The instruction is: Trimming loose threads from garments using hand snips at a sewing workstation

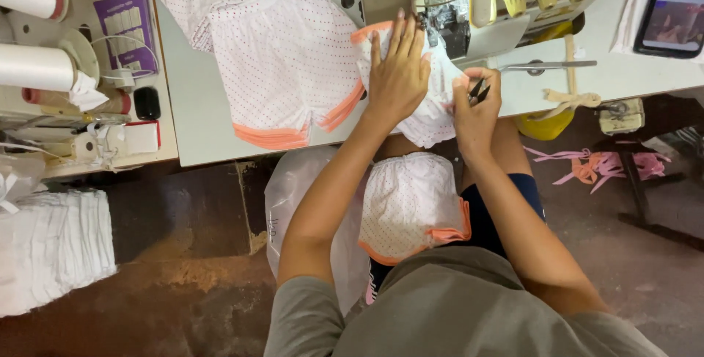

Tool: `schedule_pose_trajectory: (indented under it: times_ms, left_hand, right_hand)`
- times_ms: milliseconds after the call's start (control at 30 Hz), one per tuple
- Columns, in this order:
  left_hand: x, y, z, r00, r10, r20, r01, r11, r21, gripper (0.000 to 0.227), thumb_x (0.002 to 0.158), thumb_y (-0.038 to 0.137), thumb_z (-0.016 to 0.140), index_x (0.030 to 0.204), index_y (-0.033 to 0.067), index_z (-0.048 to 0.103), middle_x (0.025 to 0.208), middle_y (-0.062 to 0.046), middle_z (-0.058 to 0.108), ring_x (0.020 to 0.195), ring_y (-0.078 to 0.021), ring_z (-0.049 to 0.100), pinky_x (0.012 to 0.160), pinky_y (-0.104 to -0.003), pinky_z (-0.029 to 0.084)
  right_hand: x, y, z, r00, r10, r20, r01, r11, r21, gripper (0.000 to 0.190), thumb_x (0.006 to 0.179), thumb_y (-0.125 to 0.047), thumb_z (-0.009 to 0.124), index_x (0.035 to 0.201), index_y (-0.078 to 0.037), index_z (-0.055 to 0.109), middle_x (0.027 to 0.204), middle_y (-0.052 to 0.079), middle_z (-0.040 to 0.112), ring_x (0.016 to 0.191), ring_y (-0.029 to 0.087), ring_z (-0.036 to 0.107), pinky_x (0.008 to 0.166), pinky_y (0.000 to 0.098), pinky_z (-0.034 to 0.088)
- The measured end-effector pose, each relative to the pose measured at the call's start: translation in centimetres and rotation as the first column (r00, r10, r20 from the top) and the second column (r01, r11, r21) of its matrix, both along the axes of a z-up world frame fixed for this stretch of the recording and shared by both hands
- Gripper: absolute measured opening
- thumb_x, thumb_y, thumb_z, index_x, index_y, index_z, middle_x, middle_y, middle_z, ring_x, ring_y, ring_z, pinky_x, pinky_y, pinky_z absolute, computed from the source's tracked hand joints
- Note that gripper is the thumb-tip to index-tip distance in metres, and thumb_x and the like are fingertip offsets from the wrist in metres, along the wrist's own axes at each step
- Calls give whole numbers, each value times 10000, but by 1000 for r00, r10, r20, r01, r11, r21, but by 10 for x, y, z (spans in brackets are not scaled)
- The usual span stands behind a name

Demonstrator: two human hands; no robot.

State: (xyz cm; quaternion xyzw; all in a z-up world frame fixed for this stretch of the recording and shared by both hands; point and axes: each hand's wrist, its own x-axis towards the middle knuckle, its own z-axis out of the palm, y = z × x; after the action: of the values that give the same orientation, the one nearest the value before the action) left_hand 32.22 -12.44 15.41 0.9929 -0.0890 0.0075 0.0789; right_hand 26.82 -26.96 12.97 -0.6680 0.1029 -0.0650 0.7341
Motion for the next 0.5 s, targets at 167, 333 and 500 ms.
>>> schedule_pose_trajectory:
  times_ms: [167, 333, 500]
  left_hand:
    - [34, 29, -2, 994, -100, 43, 104, 990, -96, 357, 1064, 200, 352, 1339, 36, 510, 1583, -164, 393, 1540, -268, 178, 1271, -603, 77]
    - [61, 57, -7, 985, -162, 57, 162, 987, 5, 553, 1152, 234, 381, 1653, 82, 205, 1723, -62, 143, 1606, -258, 101, 1285, -629, 149]
    - [-9, 48, 30, 977, 112, -180, -93, 990, 107, 590, 1142, 282, 254, 1665, 131, 26, 1732, -20, -27, 1585, -199, -67, 1271, -623, -29]
  right_hand:
    - [19, 28, 29, 926, 252, 282, -165, 940, -298, 108, 999, 9, 596, 1020, -81, 541, 892, 50, 511, 711, 143, 518, 605, 266, 443]
    - [60, 50, 33, 862, 431, 266, -227, 799, -557, 85, 923, -10, 551, 951, -88, 570, 727, 52, 638, 601, 239, 575, 588, 378, 403]
    - [1, 12, 21, 907, 414, -74, -387, 753, -533, 69, 890, -88, 595, 843, -137, 583, 751, -21, 615, 649, 123, 522, 613, 323, 391]
